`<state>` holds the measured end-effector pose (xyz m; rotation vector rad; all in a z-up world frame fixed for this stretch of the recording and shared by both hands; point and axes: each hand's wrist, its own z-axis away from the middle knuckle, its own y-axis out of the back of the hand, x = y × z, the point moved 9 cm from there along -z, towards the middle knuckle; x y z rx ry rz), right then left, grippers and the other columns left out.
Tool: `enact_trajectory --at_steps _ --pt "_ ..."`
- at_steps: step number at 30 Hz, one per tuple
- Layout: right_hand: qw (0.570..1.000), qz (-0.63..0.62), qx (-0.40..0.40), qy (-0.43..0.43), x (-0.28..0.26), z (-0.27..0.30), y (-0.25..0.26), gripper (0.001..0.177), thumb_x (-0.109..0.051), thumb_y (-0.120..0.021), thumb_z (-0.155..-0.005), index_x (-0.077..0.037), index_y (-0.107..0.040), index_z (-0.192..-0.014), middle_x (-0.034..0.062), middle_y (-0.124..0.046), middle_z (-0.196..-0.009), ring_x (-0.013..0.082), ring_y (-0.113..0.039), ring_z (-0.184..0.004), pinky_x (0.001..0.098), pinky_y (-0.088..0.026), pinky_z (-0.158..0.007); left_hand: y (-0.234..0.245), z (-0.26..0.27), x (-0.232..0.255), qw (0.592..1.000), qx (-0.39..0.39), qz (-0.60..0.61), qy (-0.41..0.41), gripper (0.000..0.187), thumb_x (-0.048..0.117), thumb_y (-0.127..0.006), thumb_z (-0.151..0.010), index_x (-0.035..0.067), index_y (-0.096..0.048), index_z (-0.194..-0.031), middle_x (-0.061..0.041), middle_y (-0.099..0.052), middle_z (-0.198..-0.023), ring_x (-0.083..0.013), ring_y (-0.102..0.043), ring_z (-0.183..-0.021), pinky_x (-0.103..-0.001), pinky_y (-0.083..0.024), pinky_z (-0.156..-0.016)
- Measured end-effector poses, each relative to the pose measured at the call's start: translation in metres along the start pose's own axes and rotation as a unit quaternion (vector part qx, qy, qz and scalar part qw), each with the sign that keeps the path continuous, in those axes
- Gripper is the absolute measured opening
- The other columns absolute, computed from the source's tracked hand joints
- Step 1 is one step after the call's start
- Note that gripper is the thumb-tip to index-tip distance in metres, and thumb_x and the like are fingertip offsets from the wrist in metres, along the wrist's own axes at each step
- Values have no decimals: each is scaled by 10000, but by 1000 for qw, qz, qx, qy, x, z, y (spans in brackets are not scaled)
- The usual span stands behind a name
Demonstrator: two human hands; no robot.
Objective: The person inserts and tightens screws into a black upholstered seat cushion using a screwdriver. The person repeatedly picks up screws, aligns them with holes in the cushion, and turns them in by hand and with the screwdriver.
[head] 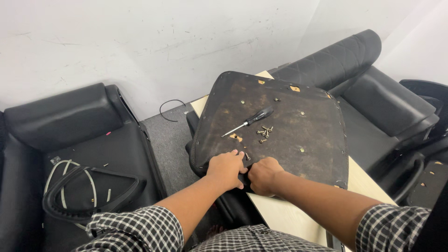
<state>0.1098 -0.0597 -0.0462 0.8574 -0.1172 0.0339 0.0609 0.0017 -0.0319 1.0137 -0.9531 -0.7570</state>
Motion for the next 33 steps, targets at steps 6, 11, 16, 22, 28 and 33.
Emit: enact_trajectory --at_steps 6,11,16,22,28,33 --pt "1000 -13 -13 -7 2 7 5 330 -271 -493 -937 -110 -781 -948 112 -740 -969 287 -713 -931 434 -545 -826 4 -1 -4 999 -10 21 30 789 419 -953 -608 252 -660 -1321 -80 -479 -1531 -248 -565 -1288 -379 -508 -989" --pt "1000 4 -22 4 1 9 9 336 -279 -487 -950 -108 -776 -942 109 -744 -958 285 -716 -920 435 -547 -810 6 1 -2 1000 -16 8 22 728 426 -941 -616 304 -696 -1290 -68 -481 -1545 -236 -567 -1300 -368 -507 -1001" --pt "1000 -14 -27 3 5 9 4 335 -281 -491 -958 -94 -766 -915 109 -743 -953 290 -723 -894 444 -554 -798 6 0 0 999 -32 4 35 779 425 -936 -635 269 -648 -1341 -66 -475 -1538 -241 -562 -1301 -376 -509 -998" --pt "977 -188 100 -24 23 15 -6 287 -259 -535 -918 -85 -738 -816 149 -730 -845 351 -700 -803 476 -545 -779 6 1 1 999 -27 0 17 763 423 -923 -662 230 -646 -1346 -103 -461 -1544 -252 -552 -1317 -380 -504 -1006" --pt "920 -349 169 -63 42 25 -19 349 -369 -652 -910 -44 -684 -785 168 -725 -754 349 -688 -712 482 -528 -689 7 2 0 999 -22 14 23 868 415 -925 -664 157 -573 -1414 -130 -462 -1538 -265 -580 -1284 -382 -516 -989" --pt "899 -394 175 -74 43 35 -19 345 -337 -706 -846 -1 -647 -790 161 -730 -735 345 -712 -685 463 -549 -660 10 3 4 999 -33 4 20 794 415 -913 -694 167 -604 -1382 -126 -451 -1543 -273 -590 -1266 -392 -517 -983"
